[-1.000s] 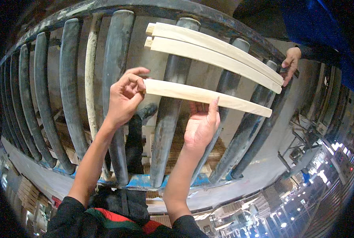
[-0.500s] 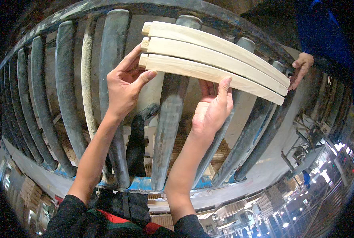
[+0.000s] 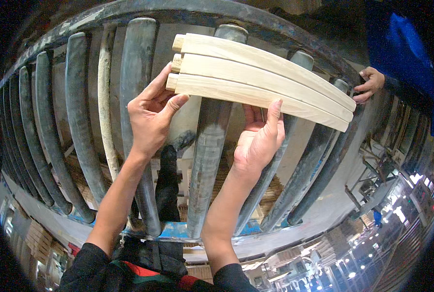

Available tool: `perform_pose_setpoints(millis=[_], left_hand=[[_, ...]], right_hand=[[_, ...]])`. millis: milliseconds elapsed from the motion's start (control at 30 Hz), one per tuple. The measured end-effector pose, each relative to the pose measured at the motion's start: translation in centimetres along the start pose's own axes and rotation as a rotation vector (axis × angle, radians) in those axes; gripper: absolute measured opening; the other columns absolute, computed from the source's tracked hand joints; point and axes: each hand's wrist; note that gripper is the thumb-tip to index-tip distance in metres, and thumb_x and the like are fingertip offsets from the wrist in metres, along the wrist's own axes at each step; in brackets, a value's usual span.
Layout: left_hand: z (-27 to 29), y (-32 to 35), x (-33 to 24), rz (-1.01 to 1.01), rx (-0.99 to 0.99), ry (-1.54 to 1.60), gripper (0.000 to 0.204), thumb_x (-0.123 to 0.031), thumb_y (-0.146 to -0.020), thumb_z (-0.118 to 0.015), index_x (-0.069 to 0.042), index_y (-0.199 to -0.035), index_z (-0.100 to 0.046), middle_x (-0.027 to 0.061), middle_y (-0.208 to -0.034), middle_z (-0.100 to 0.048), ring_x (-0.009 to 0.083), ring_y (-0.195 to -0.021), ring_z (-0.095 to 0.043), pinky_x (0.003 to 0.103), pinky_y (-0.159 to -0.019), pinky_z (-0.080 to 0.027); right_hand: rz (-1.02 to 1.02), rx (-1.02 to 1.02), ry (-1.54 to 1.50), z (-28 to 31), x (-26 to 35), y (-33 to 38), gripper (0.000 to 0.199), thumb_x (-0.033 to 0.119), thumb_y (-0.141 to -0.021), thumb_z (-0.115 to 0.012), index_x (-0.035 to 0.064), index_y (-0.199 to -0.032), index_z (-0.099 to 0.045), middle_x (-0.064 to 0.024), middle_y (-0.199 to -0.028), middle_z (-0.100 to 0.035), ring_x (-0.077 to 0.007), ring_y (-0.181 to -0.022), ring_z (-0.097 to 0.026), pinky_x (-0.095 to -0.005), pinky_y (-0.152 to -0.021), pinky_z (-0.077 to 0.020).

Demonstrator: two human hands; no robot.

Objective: The person picks up wooden planks from a stack, walks to a conveyor belt, and places them on the belt. The person then picks up planks from the belt, inspects them, and stacks them back onto a pile.

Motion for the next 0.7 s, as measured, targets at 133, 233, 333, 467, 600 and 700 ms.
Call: perform_pose_setpoints(millis=[133, 233, 333, 467, 600, 700], left_hand=[[-0.3, 0.0, -0.1, 0.019, -0.036, 0.004, 0.056, 0.004, -0.082, -0.065, 0.003, -0.133, -0.041, 0.0149, -0.116, -0.060, 0.0166, -0.101, -0.060, 0.029, -0.090, -0.050], [-0.4, 0.0, -0.1, 0.036, -0.051, 0.001, 0.057, 0.003, -0.080, -0.067, 0.003, -0.132, -0.044, 0.0149, -0.117, -0.060, 0.0172, -0.103, -0.060, 0.029, -0.091, -0.049], [-0.3, 0.0, 0.2, 0.027, -0.051, -0.063, 0.056, 0.004, -0.082, -0.065, 0.003, -0.133, -0.043, 0.0136, -0.114, -0.061, 0.0155, -0.100, -0.060, 0.028, -0.089, -0.050], [-0.3, -0.1, 0.4, 0.009, -0.032, -0.118, 0.055, 0.004, -0.083, -0.064, 0.002, -0.133, -0.043, 0.0126, -0.114, -0.061, 0.0140, -0.097, -0.061, 0.027, -0.088, -0.049], [-0.3, 0.1, 0.7, -0.035, -0.082, -0.226, 0.048, -0.001, -0.087, -0.060, 0.002, -0.132, -0.045, 0.0117, -0.114, -0.061, 0.0151, -0.100, -0.060, 0.030, -0.091, -0.048], [-0.4, 0.1, 1.2, -0.018, -0.069, -0.285, 0.045, -0.002, -0.090, -0.057, 0.002, -0.133, -0.043, 0.0124, -0.118, -0.059, 0.0170, -0.104, -0.058, 0.032, -0.093, -0.048]], right_hand=[[-0.001, -0.012, -0.007, -0.2, -0.1, -0.1, 0.044, 0.031, -0.089, -0.063, -0.0007, -0.117, -0.051, -0.0102, -0.106, -0.059, -0.0196, -0.094, -0.058, -0.0357, -0.083, -0.0496], [0.000, -0.014, -0.016, 0.1, -0.2, -0.3, 0.042, 0.031, -0.088, -0.063, 0.0004, -0.115, -0.052, -0.0090, -0.105, -0.059, -0.0188, -0.092, -0.059, -0.0348, -0.082, -0.0503], [0.000, 0.001, -0.032, 0.4, -0.4, -0.4, 0.039, 0.030, -0.088, -0.063, 0.0013, -0.113, -0.054, -0.0079, -0.104, -0.060, -0.0180, -0.091, -0.059, -0.0337, -0.080, -0.0511], [0.000, -0.036, -0.067, 0.4, -0.5, -0.5, 0.034, 0.027, -0.090, -0.062, 0.0031, -0.112, -0.055, -0.0069, -0.103, -0.060, -0.0152, -0.089, -0.059, -0.0329, -0.075, -0.0534], [0.006, -0.047, -0.021, 0.1, -0.3, -0.3, 0.031, 0.027, -0.092, -0.060, 0.0006, -0.109, -0.058, -0.0042, -0.099, -0.061, -0.0099, -0.085, -0.056, -0.0278, -0.076, -0.0504], [-0.022, -0.083, -0.038, 0.6, -0.2, -0.6, 0.035, 0.026, -0.091, -0.062, -0.0012, -0.113, -0.057, -0.0054, -0.102, -0.060, -0.0105, -0.088, -0.056, -0.0284, -0.078, -0.0499]])
Point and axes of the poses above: each hand's wrist, its own y-axis away from the middle knuckle, its own z-axis out of the back of the hand, x = y × z
